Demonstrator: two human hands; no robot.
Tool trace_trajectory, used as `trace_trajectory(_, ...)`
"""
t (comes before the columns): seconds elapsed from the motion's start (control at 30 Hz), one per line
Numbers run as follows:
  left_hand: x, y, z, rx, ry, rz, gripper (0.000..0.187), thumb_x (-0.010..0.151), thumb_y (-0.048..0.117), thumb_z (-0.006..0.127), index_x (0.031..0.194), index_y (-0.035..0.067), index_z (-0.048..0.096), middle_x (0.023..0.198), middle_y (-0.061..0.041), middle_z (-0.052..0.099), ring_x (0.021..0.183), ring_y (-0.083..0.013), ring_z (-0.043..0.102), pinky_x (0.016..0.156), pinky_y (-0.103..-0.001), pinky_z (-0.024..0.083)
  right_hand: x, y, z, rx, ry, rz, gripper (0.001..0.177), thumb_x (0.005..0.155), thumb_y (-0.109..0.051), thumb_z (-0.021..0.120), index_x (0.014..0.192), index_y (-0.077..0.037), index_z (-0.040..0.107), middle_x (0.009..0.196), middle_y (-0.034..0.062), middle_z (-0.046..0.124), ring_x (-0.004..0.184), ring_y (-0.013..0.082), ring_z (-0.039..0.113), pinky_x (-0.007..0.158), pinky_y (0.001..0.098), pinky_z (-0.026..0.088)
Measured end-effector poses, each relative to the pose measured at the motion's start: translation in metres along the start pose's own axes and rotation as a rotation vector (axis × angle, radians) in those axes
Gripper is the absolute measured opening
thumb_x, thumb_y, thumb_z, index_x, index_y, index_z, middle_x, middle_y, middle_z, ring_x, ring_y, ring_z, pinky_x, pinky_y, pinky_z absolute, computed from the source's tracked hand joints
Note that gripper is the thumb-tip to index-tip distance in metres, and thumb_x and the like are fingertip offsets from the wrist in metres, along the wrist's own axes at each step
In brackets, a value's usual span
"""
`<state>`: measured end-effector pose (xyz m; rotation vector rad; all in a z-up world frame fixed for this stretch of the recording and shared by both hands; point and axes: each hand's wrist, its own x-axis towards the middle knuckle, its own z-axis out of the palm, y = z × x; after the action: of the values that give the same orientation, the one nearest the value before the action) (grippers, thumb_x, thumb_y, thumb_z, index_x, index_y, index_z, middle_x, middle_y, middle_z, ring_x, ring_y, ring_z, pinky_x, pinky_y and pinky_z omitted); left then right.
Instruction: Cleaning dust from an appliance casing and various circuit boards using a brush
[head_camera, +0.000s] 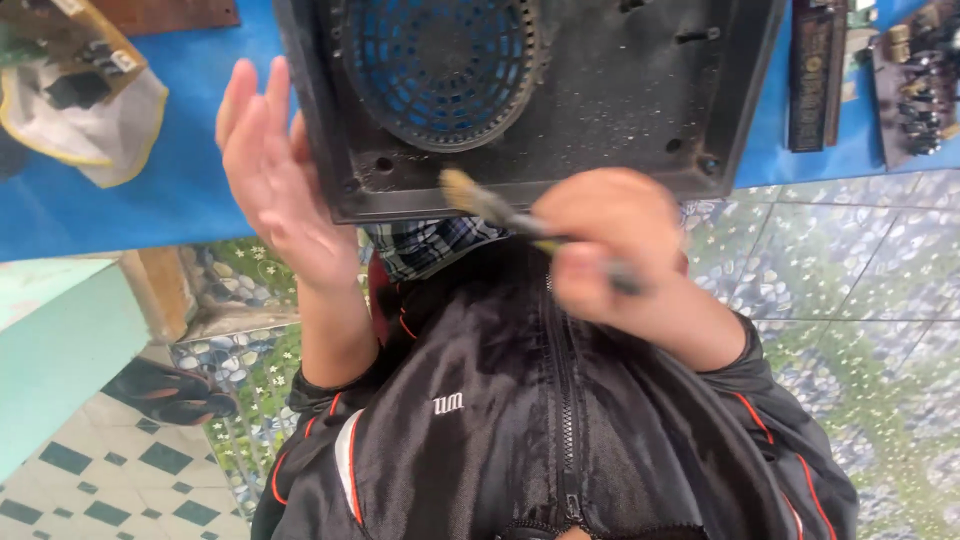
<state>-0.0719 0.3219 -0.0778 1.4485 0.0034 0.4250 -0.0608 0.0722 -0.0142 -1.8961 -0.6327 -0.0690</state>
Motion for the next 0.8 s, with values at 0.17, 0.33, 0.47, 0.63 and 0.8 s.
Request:
trace_trajectory(0.17,-0.002,-0.005,-0.008,-0.138,0.029,-0.081,0.062,0.116,0.056,0.038,0.159,0.013,0.047,0.173,-0.012,0.038,0.165,-0.0421,0.046,0.130,-0.052,0.054,-0.024,-0.001,0.007,-0.372,0.085,-0.089,0.018,0.100,-0.005,0.053,0.089,0.002,0.066,0.083,0.0162,0.069,0.068,0.0320,0.067,0.062,0.0427,0.051)
trace_trajectory(0.33,-0.002,-0.011,-0.015,-0.217,-0.016,-0.039,0.060,0.115,0.054,0.039,0.157,0.012,0.050,0.171,-0.013,0.039,0.163,-0.0373,0.046,0.134,-0.052,0.052,-0.025,-0.018,0.008,-0.776,0.528,0.131,0.040,0.112,-0.006,0.045,0.078,0.008,0.062,0.073,0.0195,0.067,0.062,0.0362,0.063,0.061,0.0463,0.049)
trace_trajectory(0.47,-0.001,-0.007,-0.008,-0.198,0.026,-0.111,0.062,0.115,0.056,0.041,0.156,0.012,0.050,0.171,-0.015,0.041,0.163,-0.0389,0.049,0.128,-0.045,0.053,-0.003,-0.009,0.033,-0.097,-0.197,-0.013,0.022,0.104,-0.023,0.058,0.109,-0.003,0.067,0.096,0.0108,0.072,0.081,0.0289,0.072,0.073,0.0423,0.054)
trace_trajectory(0.63,-0.001,-0.010,-0.005,-0.160,0.064,-0.065,0.058,0.115,0.056,0.038,0.151,0.013,0.052,0.167,-0.016,0.042,0.159,-0.0412,0.050,0.126,-0.047,0.054,-0.045,-0.008,-0.001,-0.355,0.009,0.126,0.013,0.102,-0.002,0.062,0.112,0.002,0.070,0.105,0.0209,0.071,0.091,0.0378,0.071,0.085,0.0468,0.054)
trace_trajectory(0.8,0.003,-0.006,-0.001,-0.247,0.113,-0.128,0.066,0.112,0.060,0.044,0.151,0.008,0.053,0.168,-0.020,0.044,0.154,-0.0398,0.054,0.131,-0.045,0.048,0.000,-0.028,0.034,-0.229,-0.112,-0.236,0.021,0.097,-0.044,0.073,0.097,-0.024,0.081,0.081,-0.0052,0.069,0.063,0.0170,0.060,0.060,0.0333,0.047)
